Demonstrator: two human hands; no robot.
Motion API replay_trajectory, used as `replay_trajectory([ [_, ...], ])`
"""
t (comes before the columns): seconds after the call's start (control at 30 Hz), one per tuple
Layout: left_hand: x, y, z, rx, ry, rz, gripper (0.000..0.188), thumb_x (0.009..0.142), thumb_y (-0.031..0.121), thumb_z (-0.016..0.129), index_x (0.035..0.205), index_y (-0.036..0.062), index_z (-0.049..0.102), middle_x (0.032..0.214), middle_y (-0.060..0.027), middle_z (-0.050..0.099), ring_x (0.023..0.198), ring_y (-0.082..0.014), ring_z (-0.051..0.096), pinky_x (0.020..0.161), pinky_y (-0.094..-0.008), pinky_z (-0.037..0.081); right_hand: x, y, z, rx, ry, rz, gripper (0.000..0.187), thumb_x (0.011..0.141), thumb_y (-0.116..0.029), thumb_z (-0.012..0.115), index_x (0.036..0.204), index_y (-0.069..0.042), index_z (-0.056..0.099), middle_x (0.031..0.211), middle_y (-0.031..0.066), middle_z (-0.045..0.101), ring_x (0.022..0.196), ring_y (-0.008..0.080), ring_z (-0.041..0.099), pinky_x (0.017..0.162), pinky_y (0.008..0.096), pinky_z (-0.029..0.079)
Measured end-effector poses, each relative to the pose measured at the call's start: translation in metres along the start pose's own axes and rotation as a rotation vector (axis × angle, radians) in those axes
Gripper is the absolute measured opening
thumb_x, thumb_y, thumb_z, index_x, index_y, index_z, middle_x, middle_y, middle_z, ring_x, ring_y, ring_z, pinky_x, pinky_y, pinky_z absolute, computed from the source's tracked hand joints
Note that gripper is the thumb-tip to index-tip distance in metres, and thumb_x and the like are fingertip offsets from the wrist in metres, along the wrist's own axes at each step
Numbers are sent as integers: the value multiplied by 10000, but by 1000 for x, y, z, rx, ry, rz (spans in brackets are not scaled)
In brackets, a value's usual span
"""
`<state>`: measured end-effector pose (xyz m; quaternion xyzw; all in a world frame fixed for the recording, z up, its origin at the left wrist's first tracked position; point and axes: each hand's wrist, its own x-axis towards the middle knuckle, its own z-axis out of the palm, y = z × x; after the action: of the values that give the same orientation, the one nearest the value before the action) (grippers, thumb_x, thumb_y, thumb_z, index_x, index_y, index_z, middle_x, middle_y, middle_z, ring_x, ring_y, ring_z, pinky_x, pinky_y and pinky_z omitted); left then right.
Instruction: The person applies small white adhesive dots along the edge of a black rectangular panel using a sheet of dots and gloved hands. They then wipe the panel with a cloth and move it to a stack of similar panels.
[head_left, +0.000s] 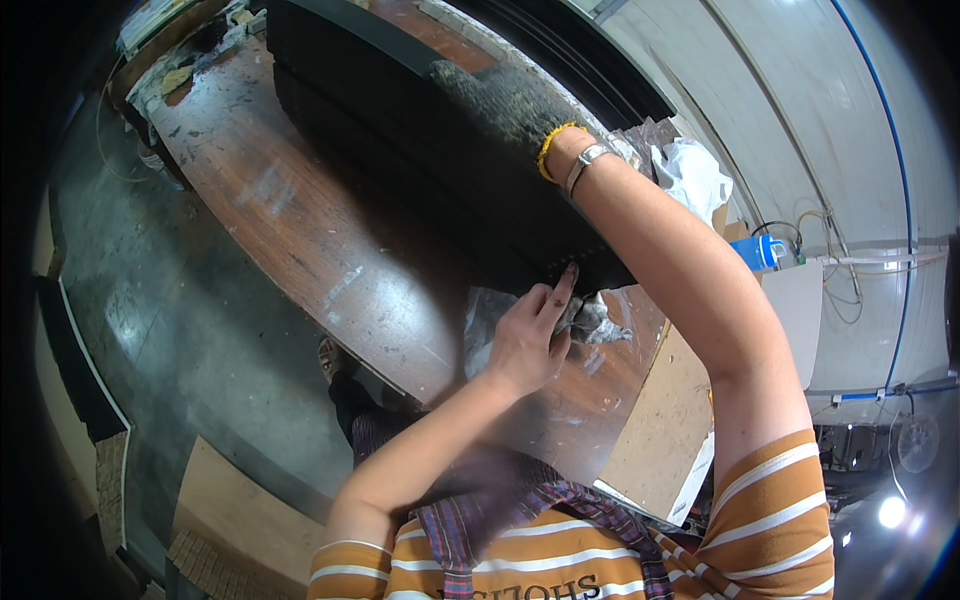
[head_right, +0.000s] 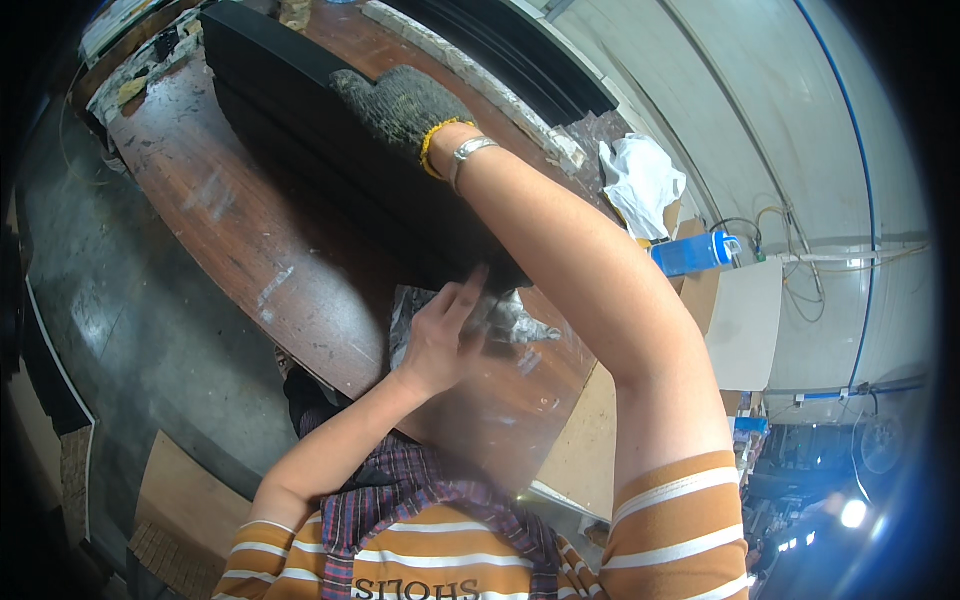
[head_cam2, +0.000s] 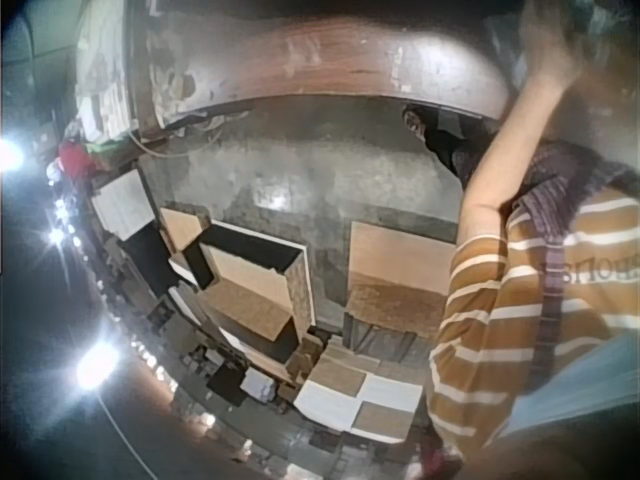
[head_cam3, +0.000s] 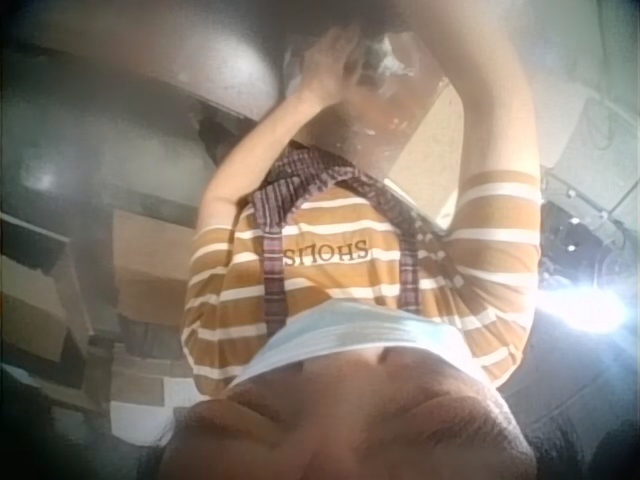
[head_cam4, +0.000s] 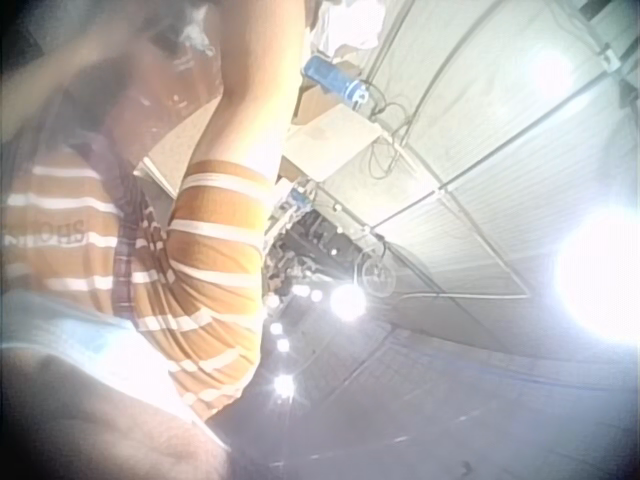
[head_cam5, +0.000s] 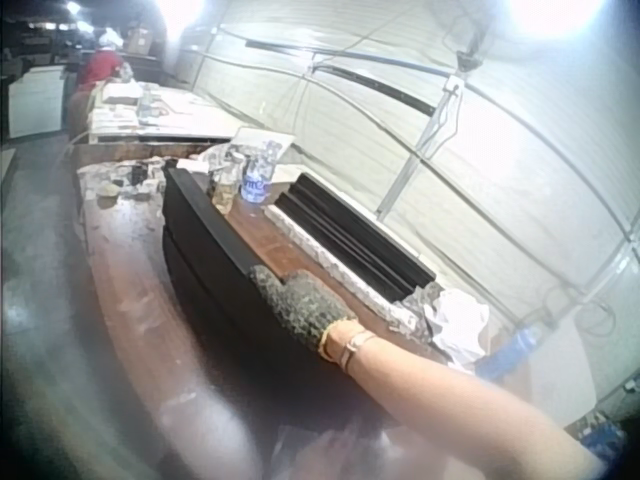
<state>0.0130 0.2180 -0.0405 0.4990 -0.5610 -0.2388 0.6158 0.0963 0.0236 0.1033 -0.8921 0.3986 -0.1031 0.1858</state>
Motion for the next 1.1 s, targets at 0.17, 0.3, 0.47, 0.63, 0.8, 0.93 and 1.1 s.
replay_trajectory([
  [0.17, -5, 3, 0, -25, -97, 43, 453, 768, -43, 666, 1217, 14, 678, 972, -166, 631, 843, -372, 655, 743, -415, 565, 5, 8, 3, -14, -21, -17, 728, 998, -646, 445, 1199, 4, 703, 1236, 215, 694, 1195, 351, 648, 1077, 432, 439],
  [0.3, 15, 18, -50, -29, 11, -27, 372, 777, -71, 656, 1138, 10, 695, 999, -143, 657, 946, -280, 680, 797, -390, 574, 7, 3, 2, -57, -48, -38, 740, 997, -649, 441, 1197, 16, 696, 1247, 227, 684, 1197, 372, 636, 1069, 433, 441],
  [0.47, 58, 0, -81, -60, 552, -20, 325, 806, -47, 657, 1121, 31, 630, 1106, -123, 610, 956, -259, 624, 850, -372, 531, -1, -9, -13, -120, -155, 32, 750, 998, -651, 432, 1200, 23, 690, 1253, 235, 676, 1202, 391, 624, 1065, 441, 440],
  [0.63, -10, -17, 15, -1, -302, 92, 306, 785, 67, 716, 1091, 73, 698, 1049, -153, 647, 980, -345, 645, 868, -413, 537, -4, -17, -18, -125, -130, 80, 762, 1002, -657, 412, 1248, 15, 673, 1316, 249, 639, 1249, 401, 594, 1086, 449, 422],
  [0.8, -69, -24, -23, -141, -261, -272, 366, 811, 82, 712, 1174, 48, 684, 1061, -115, 675, 989, -282, 667, 890, -386, 539, -5, -16, -14, -43, -118, 74, 736, 1007, -646, 417, 1255, -5, 678, 1281, 235, 662, 1222, 391, 610, 1069, 450, 433],
  [0.93, -28, -31, -148, -774, 29, -789, 368, 844, 92, 635, 1189, -37, 646, 1050, -64, 691, 960, -173, 680, 846, -333, 556, -24, 25, -41, 293, -78, 72, 641, 1018, -576, 480, 1253, -14, 678, 1211, 153, 696, 1062, 276, 659, 964, 387, 496],
  [1.1, 40, -46, -310, -502, 382, -656, 209, 878, 65, 636, 1066, -24, 660, 1017, -68, 703, 874, -136, 671, 785, -280, 540, -123, 122, -81, 827, 199, 564, 422, 1052, -432, 530, 1232, -68, 646, 1078, 79, 674, 977, 183, 648, 863, 334, 543],
])
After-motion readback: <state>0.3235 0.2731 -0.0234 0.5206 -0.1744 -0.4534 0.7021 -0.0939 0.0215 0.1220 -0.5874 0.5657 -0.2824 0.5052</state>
